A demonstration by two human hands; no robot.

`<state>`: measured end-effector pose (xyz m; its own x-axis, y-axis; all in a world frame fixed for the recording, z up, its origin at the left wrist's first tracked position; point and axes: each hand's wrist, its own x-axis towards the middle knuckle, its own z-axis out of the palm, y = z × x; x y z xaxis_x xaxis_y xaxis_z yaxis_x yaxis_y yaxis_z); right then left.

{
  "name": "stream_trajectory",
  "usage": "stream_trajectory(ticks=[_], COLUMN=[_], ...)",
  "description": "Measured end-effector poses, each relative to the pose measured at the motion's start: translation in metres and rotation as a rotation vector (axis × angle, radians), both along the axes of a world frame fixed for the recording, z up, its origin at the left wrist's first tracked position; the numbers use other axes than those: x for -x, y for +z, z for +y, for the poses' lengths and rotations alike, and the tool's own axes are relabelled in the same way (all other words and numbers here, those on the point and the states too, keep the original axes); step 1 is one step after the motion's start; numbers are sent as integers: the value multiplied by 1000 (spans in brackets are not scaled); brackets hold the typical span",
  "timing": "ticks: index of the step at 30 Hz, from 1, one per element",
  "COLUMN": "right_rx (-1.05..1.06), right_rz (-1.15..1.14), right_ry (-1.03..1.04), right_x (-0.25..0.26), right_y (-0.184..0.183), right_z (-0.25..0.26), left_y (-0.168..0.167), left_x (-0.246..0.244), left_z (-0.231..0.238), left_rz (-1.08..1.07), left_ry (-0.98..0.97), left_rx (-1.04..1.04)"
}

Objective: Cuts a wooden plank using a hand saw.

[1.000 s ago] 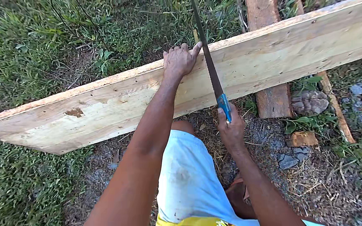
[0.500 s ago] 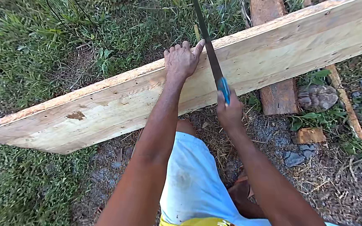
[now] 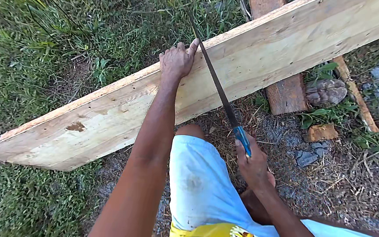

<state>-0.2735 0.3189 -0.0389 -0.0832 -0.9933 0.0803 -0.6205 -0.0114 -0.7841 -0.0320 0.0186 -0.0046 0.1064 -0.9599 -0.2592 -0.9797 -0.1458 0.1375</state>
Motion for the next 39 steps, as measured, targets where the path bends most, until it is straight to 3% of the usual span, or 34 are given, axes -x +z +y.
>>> stream_trajectory(ticks=[4, 9, 11, 23, 26, 30, 39], right_rx=[34, 95, 150, 231, 117, -69, -46], right_rz=[42, -90, -170, -218, -141, -26, 23], right_ry=[-3, 0, -1, 23, 16, 25, -52], right_x=[-6, -64, -82, -84, -79, -55, 0], right_y=[-2, -21, -26, -43, -12, 9, 18], right_z=[-3, -155, -189, -194, -185, -128, 21], left_y=[1, -1, 1, -4, -3, -3, 1], left_x=[2, 4, 2, -1, -2, -3, 3], left_z=[2, 6, 0, -8, -9, -9, 3], left_rz=[-10, -27, -20, -22, -20, -14, -21], left_ry=[15, 16, 16, 23, 18, 14, 1], left_rx=[6, 10, -1, -10, -3, -4, 17])
